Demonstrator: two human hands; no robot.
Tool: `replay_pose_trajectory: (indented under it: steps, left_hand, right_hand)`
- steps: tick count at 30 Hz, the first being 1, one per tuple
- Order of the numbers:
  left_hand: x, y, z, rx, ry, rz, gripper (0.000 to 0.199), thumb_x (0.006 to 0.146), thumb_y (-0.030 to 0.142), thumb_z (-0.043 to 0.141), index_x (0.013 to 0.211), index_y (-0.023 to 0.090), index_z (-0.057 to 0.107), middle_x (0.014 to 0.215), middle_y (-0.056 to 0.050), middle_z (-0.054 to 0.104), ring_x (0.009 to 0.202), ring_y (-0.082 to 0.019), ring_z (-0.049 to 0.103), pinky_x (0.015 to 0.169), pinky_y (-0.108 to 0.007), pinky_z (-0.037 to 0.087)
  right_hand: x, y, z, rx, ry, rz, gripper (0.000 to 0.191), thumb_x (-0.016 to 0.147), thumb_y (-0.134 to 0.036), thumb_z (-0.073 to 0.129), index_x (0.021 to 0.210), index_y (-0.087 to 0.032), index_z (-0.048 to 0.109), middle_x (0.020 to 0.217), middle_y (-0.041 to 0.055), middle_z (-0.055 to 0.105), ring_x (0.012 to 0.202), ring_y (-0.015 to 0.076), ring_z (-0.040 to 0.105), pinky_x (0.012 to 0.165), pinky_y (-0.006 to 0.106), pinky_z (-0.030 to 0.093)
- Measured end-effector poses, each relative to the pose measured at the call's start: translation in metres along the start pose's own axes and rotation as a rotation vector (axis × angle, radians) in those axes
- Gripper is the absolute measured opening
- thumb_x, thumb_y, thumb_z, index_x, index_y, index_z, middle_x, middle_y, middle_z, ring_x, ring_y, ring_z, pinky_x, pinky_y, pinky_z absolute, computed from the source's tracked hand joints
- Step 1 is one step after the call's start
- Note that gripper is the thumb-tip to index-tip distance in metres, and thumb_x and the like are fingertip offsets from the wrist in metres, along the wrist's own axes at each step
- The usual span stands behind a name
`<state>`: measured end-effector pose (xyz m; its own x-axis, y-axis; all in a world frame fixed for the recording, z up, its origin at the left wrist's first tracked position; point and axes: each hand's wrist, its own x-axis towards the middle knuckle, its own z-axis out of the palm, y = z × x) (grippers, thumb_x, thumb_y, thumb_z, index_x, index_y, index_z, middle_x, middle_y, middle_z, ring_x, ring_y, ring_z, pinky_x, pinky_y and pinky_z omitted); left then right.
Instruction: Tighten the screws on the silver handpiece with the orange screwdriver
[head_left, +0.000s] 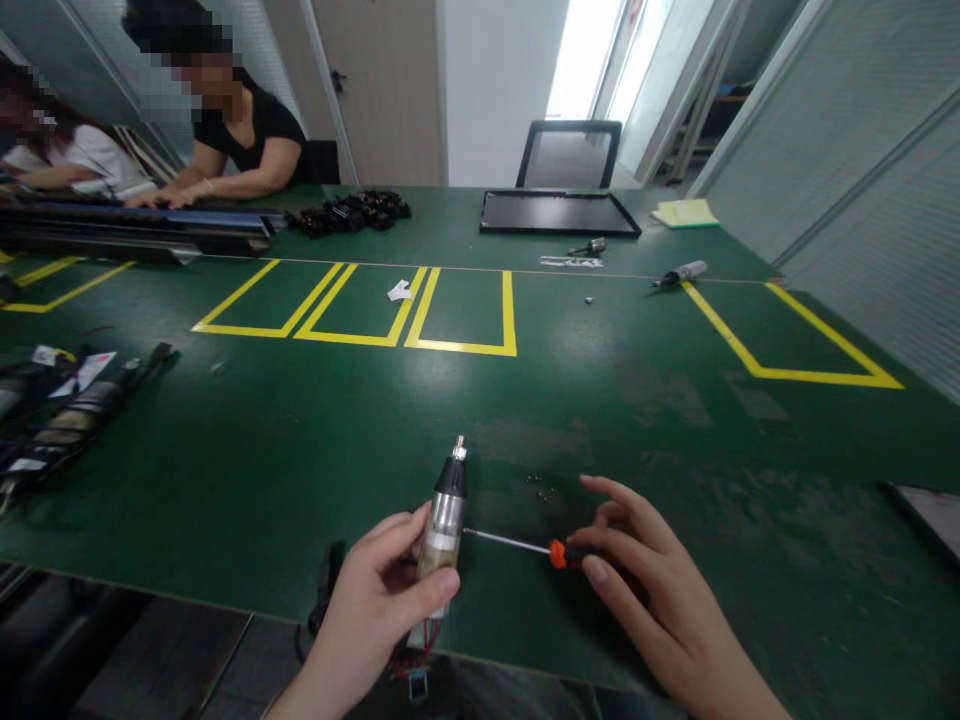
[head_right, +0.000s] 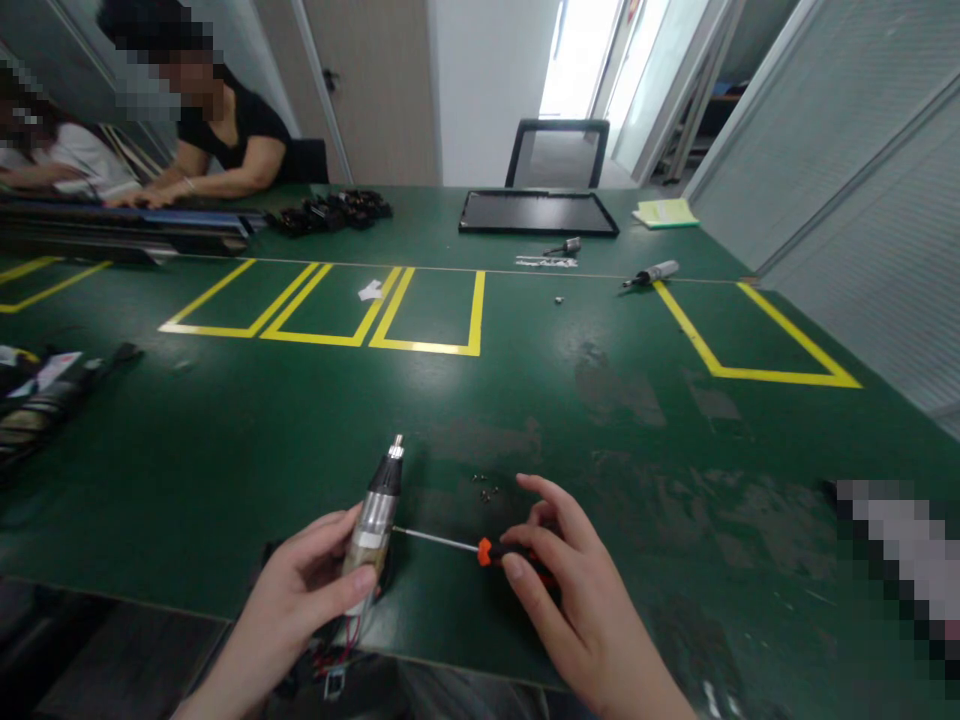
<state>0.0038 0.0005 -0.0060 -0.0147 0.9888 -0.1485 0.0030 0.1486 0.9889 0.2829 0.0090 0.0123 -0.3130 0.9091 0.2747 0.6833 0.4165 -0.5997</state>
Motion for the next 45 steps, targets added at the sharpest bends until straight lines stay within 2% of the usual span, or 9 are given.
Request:
replay_pose_trajectory:
  steps: [9, 14, 20, 23, 27, 33, 37, 42, 45]
  left_hand:
    - [0.0006, -0.0034, -0.0024, 0.029, -0.014, 0.029, 0.039, 0.070, 0.037, 0.088, 0.109, 0.029, 0.083, 0.082, -0.001, 0.060, 0.073, -0.016, 0.059, 0.061, -0.022, 0.048]
    - [0.0000, -0.0009, -0.0016, 0.029, -0.011, 0.033, 0.039, 0.070, 0.037, 0.088, 0.107, 0.028, 0.083, 0.082, -0.001, 0.060, 0.071, -0.016, 0.059, 0.059, -0.022, 0.049]
    - [0.0002, -0.0012, -0.0016, 0.009, 0.009, 0.024, 0.041, 0.068, 0.038, 0.089, 0.107, 0.028, 0.083, 0.081, -0.001, 0.060, 0.071, -0.016, 0.059, 0.059, -0.022, 0.050]
    - [0.0005, -0.0012, -0.0009, 0.009, 0.015, 0.018, 0.041, 0.067, 0.038, 0.090, 0.106, 0.028, 0.084, 0.080, -0.001, 0.059, 0.070, -0.016, 0.059, 0.058, -0.022, 0.050]
    - [0.0013, 0.0001, -0.0003, 0.018, 0.006, 0.026, 0.040, 0.067, 0.038, 0.089, 0.105, 0.028, 0.084, 0.078, -0.001, 0.058, 0.069, -0.016, 0.058, 0.056, -0.021, 0.049]
    - [0.0006, 0.0033, -0.0005, 0.023, 0.010, 0.022, 0.040, 0.066, 0.037, 0.090, 0.105, 0.028, 0.084, 0.081, -0.002, 0.060, 0.071, -0.016, 0.059, 0.058, -0.022, 0.050]
    - [-0.0005, 0.0032, -0.0004, 0.006, -0.005, 0.008, 0.040, 0.067, 0.038, 0.089, 0.105, 0.027, 0.084, 0.080, -0.001, 0.058, 0.068, -0.016, 0.058, 0.056, -0.022, 0.049]
    - [-0.0013, 0.0023, -0.0006, 0.013, 0.019, 0.012, 0.041, 0.066, 0.037, 0.089, 0.105, 0.026, 0.084, 0.081, -0.001, 0.059, 0.070, -0.016, 0.059, 0.058, -0.023, 0.049]
    - [-0.0008, 0.0022, -0.0005, 0.026, 0.019, 0.019, 0.040, 0.066, 0.038, 0.089, 0.104, 0.025, 0.084, 0.081, -0.002, 0.060, 0.071, -0.017, 0.059, 0.060, -0.024, 0.049]
  right_hand:
    - [-0.0025, 0.0067, 0.0026, -0.039, 0.090, -0.047, 0.011, 0.094, -0.025, 0.062, 0.100, -0.025, 0.072, 0.135, 0.0118, 0.055, 0.107, 0.0265, 0.066, 0.085, 0.041, 0.062]
    - [-0.0013, 0.0088, 0.0051, 0.013, 0.147, -0.082, 0.010, 0.092, -0.019, 0.066, 0.099, -0.026, 0.068, 0.129, 0.0102, 0.057, 0.098, 0.0208, 0.070, 0.082, 0.033, 0.063]
    - [-0.0008, 0.0066, 0.0037, 0.031, 0.081, -0.071, 0.019, 0.089, -0.021, 0.071, 0.106, -0.026, 0.064, 0.108, 0.0067, 0.072, 0.096, 0.0211, 0.074, 0.082, 0.030, 0.063]
    - [0.0000, 0.0036, 0.0013, -0.012, 0.051, -0.053, 0.018, 0.091, -0.029, 0.069, 0.109, -0.026, 0.070, 0.115, 0.0096, 0.070, 0.097, 0.0229, 0.075, 0.081, 0.033, 0.064]
    - [0.0027, 0.0005, 0.0002, -0.015, 0.058, -0.036, 0.016, 0.096, -0.026, 0.059, 0.091, -0.023, 0.075, 0.117, 0.0112, 0.065, 0.081, 0.0173, 0.073, 0.069, 0.029, 0.064]
    - [0.0015, 0.0045, 0.0037, -0.090, 0.180, -0.078, 0.006, 0.089, -0.025, 0.069, 0.095, -0.025, 0.072, 0.124, 0.0118, 0.059, 0.098, 0.0242, 0.067, 0.079, 0.036, 0.063]
    - [-0.0003, 0.0075, 0.0045, -0.094, 0.199, -0.101, 0.007, 0.087, -0.021, 0.071, 0.093, -0.025, 0.071, 0.129, 0.0112, 0.056, 0.095, 0.0226, 0.065, 0.078, 0.036, 0.063]
    - [-0.0010, 0.0049, 0.0024, -0.085, 0.145, -0.061, 0.026, 0.089, -0.034, 0.071, 0.112, -0.023, 0.074, 0.141, 0.0138, 0.053, 0.104, 0.0277, 0.064, 0.084, 0.043, 0.062]
    - [-0.0002, 0.0030, 0.0011, -0.061, 0.091, -0.003, 0.019, 0.094, -0.033, 0.063, 0.100, -0.024, 0.078, 0.137, 0.0130, 0.057, 0.104, 0.0280, 0.065, 0.084, 0.044, 0.062]
